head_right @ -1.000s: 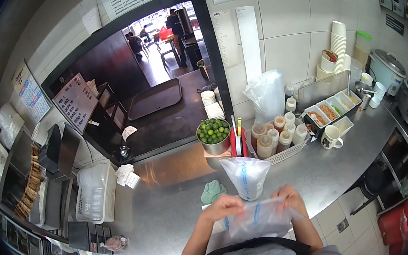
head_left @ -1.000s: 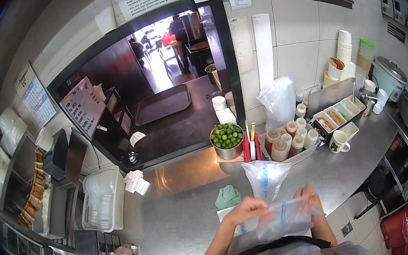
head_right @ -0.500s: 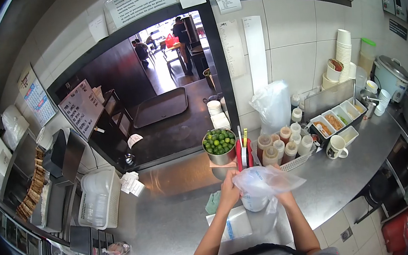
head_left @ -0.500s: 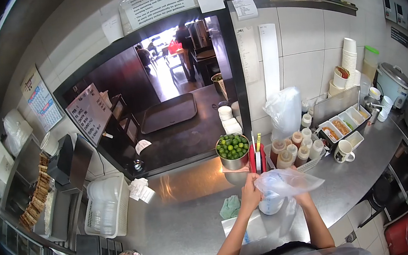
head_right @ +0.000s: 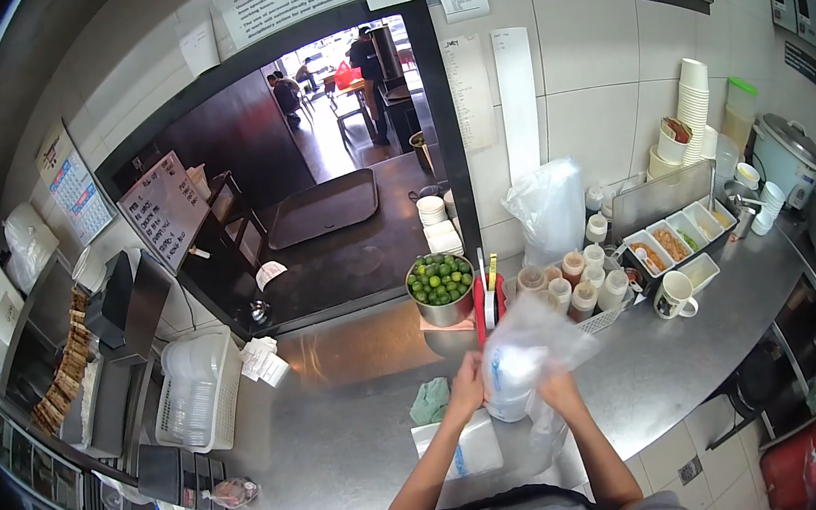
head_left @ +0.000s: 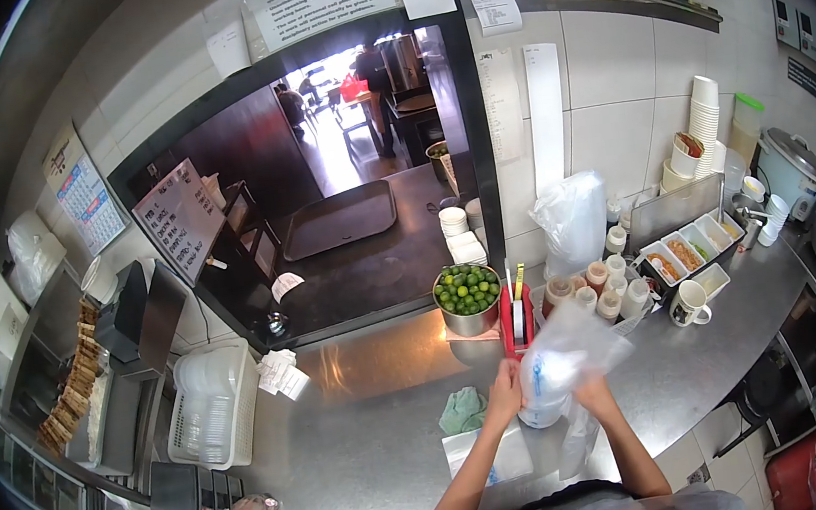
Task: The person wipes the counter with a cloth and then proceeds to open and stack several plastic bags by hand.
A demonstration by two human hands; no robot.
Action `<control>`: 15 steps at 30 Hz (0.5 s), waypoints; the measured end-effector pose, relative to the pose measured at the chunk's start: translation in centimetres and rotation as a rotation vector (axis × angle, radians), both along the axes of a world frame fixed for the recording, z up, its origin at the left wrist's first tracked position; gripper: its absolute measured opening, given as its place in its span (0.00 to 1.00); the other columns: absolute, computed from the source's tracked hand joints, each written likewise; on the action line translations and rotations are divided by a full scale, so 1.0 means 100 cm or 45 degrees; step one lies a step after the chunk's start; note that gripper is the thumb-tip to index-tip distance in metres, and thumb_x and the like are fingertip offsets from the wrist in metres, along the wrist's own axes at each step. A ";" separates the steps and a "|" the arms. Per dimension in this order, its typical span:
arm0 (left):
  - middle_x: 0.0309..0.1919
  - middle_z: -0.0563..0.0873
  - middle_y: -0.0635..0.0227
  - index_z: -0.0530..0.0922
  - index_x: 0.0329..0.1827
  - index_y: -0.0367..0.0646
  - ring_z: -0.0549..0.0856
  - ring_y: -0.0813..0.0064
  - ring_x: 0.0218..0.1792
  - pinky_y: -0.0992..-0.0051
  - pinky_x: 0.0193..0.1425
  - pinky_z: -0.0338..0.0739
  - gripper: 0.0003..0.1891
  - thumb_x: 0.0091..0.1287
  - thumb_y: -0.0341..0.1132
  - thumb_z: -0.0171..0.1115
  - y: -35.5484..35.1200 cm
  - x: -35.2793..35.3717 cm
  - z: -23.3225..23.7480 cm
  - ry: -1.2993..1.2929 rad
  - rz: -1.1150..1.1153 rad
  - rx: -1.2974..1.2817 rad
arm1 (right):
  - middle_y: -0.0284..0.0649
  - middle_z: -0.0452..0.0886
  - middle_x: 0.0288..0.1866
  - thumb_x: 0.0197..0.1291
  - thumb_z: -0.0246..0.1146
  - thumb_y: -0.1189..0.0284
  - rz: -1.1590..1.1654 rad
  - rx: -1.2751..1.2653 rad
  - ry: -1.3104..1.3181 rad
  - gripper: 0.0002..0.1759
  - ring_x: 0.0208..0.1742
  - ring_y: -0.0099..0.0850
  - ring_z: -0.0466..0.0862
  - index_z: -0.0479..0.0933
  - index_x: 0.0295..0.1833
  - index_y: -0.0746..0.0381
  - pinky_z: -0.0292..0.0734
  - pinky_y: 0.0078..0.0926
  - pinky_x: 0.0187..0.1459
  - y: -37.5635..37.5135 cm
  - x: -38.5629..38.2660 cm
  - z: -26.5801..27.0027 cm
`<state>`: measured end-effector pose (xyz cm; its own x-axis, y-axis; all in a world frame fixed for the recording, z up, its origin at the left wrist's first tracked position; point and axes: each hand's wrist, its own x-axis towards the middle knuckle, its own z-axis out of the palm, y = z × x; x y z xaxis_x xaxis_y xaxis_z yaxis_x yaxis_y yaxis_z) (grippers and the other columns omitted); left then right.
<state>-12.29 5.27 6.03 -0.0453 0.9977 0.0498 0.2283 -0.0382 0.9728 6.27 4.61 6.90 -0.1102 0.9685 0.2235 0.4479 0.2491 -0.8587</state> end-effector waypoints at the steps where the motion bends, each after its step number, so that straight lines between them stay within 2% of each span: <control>1: 0.28 0.81 0.58 0.66 0.43 0.43 0.82 0.70 0.17 0.74 0.18 0.73 0.06 0.68 0.34 0.46 -0.001 0.003 -0.043 0.063 0.052 0.104 | 0.56 0.80 0.39 0.50 0.53 0.77 0.044 -0.053 -0.096 0.17 0.44 0.48 0.79 0.73 0.47 0.69 0.72 0.34 0.47 -0.001 0.001 0.011; 2: 0.28 0.81 0.57 0.66 0.44 0.42 0.83 0.69 0.18 0.74 0.18 0.74 0.06 0.68 0.34 0.45 0.001 0.004 -0.065 0.129 0.101 0.215 | 0.56 0.80 0.38 0.50 0.53 0.77 0.061 0.030 -0.118 0.17 0.43 0.48 0.80 0.72 0.48 0.69 0.73 0.34 0.46 0.003 0.001 0.009; 3: 0.29 0.81 0.52 0.66 0.44 0.41 0.85 0.61 0.23 0.70 0.22 0.76 0.07 0.67 0.32 0.45 -0.005 0.005 -0.055 0.086 0.114 0.180 | 0.57 0.80 0.37 0.51 0.53 0.76 0.073 0.116 -0.135 0.17 0.42 0.49 0.80 0.72 0.48 0.69 0.74 0.34 0.45 0.007 0.000 0.002; 4: 0.29 0.81 0.52 0.66 0.45 0.40 0.85 0.61 0.23 0.69 0.22 0.77 0.07 0.67 0.32 0.45 -0.008 0.005 -0.040 0.025 0.077 0.053 | 0.57 0.80 0.37 0.51 0.53 0.76 0.084 0.194 -0.156 0.18 0.41 0.49 0.81 0.71 0.49 0.69 0.74 0.34 0.44 0.009 0.001 -0.008; 6: 0.29 0.81 0.52 0.66 0.45 0.40 0.85 0.61 0.24 0.68 0.22 0.78 0.08 0.66 0.31 0.45 -0.015 0.004 -0.016 -0.113 0.009 -0.225 | 0.57 0.79 0.39 0.52 0.53 0.75 0.061 0.059 -0.020 0.19 0.43 0.48 0.80 0.70 0.51 0.68 0.74 0.34 0.44 0.017 0.006 -0.041; 9: 0.29 0.81 0.52 0.66 0.45 0.40 0.84 0.62 0.22 0.68 0.20 0.79 0.07 0.66 0.30 0.45 -0.019 0.005 -0.006 -0.032 -0.043 -0.214 | 0.58 0.79 0.41 0.54 0.53 0.73 0.033 -0.014 0.207 0.20 0.45 0.48 0.80 0.68 0.54 0.68 0.74 0.35 0.45 0.007 0.007 -0.081; 10: 0.28 0.81 0.53 0.66 0.44 0.40 0.84 0.63 0.21 0.69 0.19 0.78 0.07 0.66 0.30 0.45 -0.014 0.009 -0.018 0.024 0.004 -0.072 | 0.58 0.79 0.42 0.54 0.53 0.73 0.034 0.001 0.288 0.21 0.46 0.49 0.80 0.67 0.55 0.68 0.73 0.35 0.45 0.010 0.007 -0.081; 12: 0.28 0.81 0.55 0.66 0.44 0.40 0.83 0.66 0.19 0.71 0.17 0.78 0.06 0.67 0.31 0.46 -0.016 0.009 -0.046 0.154 0.097 0.187 | 0.57 0.79 0.43 0.55 0.53 0.73 0.038 -0.115 0.158 0.21 0.46 0.48 0.80 0.67 0.55 0.66 0.73 0.36 0.45 0.014 0.008 -0.075; 13: 0.27 0.81 0.56 0.66 0.44 0.40 0.83 0.66 0.19 0.71 0.17 0.78 0.06 0.67 0.31 0.46 -0.019 0.010 -0.051 0.090 0.082 0.066 | 0.57 0.79 0.43 0.55 0.53 0.72 0.044 -0.182 0.085 0.21 0.47 0.48 0.80 0.67 0.55 0.66 0.73 0.36 0.45 0.011 0.011 -0.072; 15: 0.27 0.81 0.57 0.66 0.43 0.40 0.82 0.66 0.18 0.70 0.18 0.77 0.06 0.66 0.31 0.47 -0.020 0.009 -0.054 -0.033 0.056 -0.158 | 0.56 0.79 0.43 0.56 0.53 0.73 0.028 -0.098 -0.110 0.21 0.46 0.47 0.81 0.67 0.56 0.65 0.74 0.36 0.44 0.013 0.012 -0.078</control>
